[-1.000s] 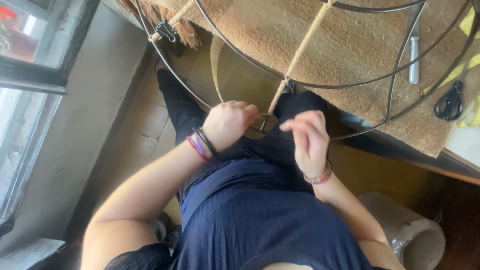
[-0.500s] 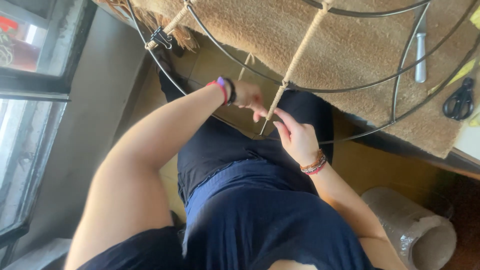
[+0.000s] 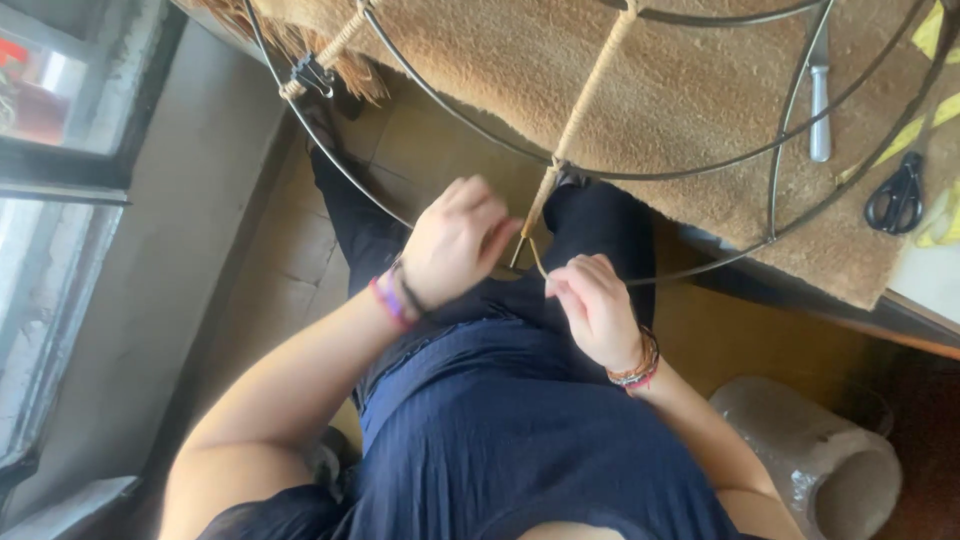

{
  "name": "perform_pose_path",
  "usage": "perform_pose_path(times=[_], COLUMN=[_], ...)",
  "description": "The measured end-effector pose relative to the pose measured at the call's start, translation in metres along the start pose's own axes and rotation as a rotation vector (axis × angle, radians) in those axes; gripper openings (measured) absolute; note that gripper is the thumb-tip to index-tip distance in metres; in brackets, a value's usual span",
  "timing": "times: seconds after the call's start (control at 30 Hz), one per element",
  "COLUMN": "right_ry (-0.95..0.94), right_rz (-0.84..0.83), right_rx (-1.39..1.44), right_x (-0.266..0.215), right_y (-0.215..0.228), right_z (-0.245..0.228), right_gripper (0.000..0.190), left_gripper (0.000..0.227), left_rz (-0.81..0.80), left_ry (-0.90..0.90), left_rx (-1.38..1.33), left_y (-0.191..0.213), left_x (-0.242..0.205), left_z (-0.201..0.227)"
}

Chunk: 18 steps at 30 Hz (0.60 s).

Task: Wrapping and knotting rope around a metal frame to create a decorative furniture item

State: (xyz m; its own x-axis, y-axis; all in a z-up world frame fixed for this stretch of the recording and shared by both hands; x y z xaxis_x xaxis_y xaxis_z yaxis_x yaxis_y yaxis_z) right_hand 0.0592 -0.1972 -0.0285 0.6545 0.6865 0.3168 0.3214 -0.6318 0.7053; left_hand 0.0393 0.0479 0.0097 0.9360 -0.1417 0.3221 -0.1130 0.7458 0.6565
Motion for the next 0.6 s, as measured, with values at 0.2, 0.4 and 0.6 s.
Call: perform_pose_path(times=[0.2, 0.4, 0.6], right_ry=[0.332, 0.329, 0.042], right_rz=[-0.039, -0.061, -0.128], right_rx=[-0.139, -0.102, 0.214], right_x=[0.026, 0.027, 0.037], right_y=[0.023, 0.035, 0.044], right_z=[-0.056, -0.048, -0.036], right_gripper=[0.018, 0.017, 0.023], left_gripper=[0.046, 0.094, 0.011], left_rz=[0.043, -0.028, 0.039], left_ry=[-0.174, -0.006, -0.004], left_rx=[-0.278, 0.492, 0.371], left_y=[-0.024, -0.042, -0.042], left_x=[-0.037, -0.053, -0.043], left_z=[0.057, 0.050, 0.008])
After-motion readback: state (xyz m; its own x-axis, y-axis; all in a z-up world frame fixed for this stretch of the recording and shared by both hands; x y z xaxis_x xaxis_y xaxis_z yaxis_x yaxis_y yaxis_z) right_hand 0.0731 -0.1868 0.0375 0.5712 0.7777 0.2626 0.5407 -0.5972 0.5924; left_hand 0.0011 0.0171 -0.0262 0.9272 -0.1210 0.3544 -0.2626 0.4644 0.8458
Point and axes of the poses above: each hand's wrist, its own x-axis towards the middle knuckle, its own y-axis out of the back of the hand, z = x × y, the point moved 1 cm from there along x, towards the middle knuckle, and after that the axes turned 8 degrees about -x, right-handed, at the moved point
